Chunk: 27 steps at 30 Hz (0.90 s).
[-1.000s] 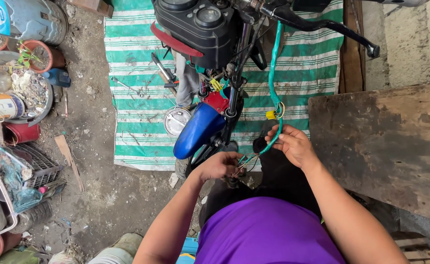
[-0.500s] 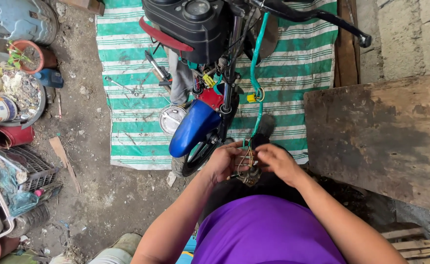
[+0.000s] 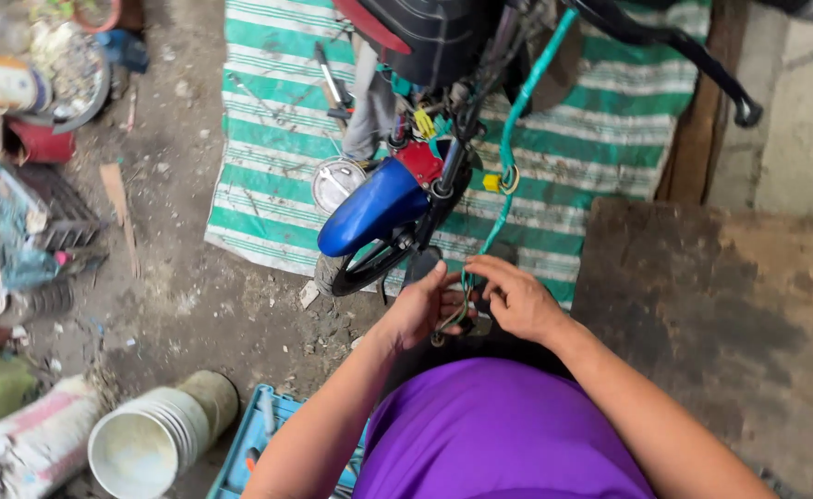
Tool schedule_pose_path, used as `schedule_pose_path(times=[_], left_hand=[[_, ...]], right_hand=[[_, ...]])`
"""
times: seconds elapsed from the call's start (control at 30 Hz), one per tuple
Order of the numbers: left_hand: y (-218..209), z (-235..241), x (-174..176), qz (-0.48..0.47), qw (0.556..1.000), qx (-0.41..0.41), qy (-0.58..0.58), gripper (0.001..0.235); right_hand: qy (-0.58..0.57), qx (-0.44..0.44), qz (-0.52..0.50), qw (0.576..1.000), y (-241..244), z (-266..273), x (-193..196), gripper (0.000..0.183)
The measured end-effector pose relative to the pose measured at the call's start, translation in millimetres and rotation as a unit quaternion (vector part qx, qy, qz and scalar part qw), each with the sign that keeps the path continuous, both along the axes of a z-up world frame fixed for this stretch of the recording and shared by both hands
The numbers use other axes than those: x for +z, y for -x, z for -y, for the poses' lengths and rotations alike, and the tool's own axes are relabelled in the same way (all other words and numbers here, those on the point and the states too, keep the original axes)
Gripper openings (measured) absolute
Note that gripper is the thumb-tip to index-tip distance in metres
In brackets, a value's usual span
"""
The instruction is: The person retrieves a small item from a cluttered storage area and walks to a blue motorcycle. They proceed to work on the motorcycle's handlebar area, manipulating wires and connectors with their hands. The person then moves to a nearby toolbox to select a tool.
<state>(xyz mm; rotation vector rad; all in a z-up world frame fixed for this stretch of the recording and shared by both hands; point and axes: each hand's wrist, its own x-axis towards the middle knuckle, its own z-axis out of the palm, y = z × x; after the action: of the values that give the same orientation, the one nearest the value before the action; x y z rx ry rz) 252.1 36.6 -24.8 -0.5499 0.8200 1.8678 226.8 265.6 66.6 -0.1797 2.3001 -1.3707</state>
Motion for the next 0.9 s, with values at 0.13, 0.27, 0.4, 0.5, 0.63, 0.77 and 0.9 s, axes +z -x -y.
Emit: schedule_pose_path(times=[0.13,0.27,0.4,0.5,0.63,0.77,0.9], left_hand=[[-22.1,-20.0,38.2,-0.017,0.999,-0.003,0.045,0.084],[-34.9,-25.1,68.0,-0.014,0.992,0.080,0.094,0.073],[-73.3,-26.9,60.8,-0.039,0.976,0.182,0.115,0.058],[-84.1,-14.6,71.5,-0.076,0.962,0.232,0.124,0.054],[-106.0,1.5,86.1,-0.133,0.968,0.207,0.056,0.046],[-126.0,11.4,55.3,-0.204,0.962,0.180,-0.001,0.057],[-138.4,20.4,63.1,-0.219,0.953,0.205,-0.040,0.059]], right_hand=[[-0.140,0.221,-0.064,0.963,19.3,-14.1,12.4,0.069],[-0.180,0.320,-0.043,0.929,33.7,-42.8,-29.0,0.031],[-0.164,0.348,0.036,0.922,45.0,-50.3,7.4,0.022],[-0.175,0.325,0.132,0.920,60.1,-40.9,15.0,0.021],[-0.146,0.293,0.239,0.914,61.5,-42.1,-0.5,0.021],[-0.110,0.240,0.294,0.919,64.3,-33.7,-7.0,0.023],[-0.145,0.232,0.259,0.926,59.1,-0.7,29.6,0.020]])
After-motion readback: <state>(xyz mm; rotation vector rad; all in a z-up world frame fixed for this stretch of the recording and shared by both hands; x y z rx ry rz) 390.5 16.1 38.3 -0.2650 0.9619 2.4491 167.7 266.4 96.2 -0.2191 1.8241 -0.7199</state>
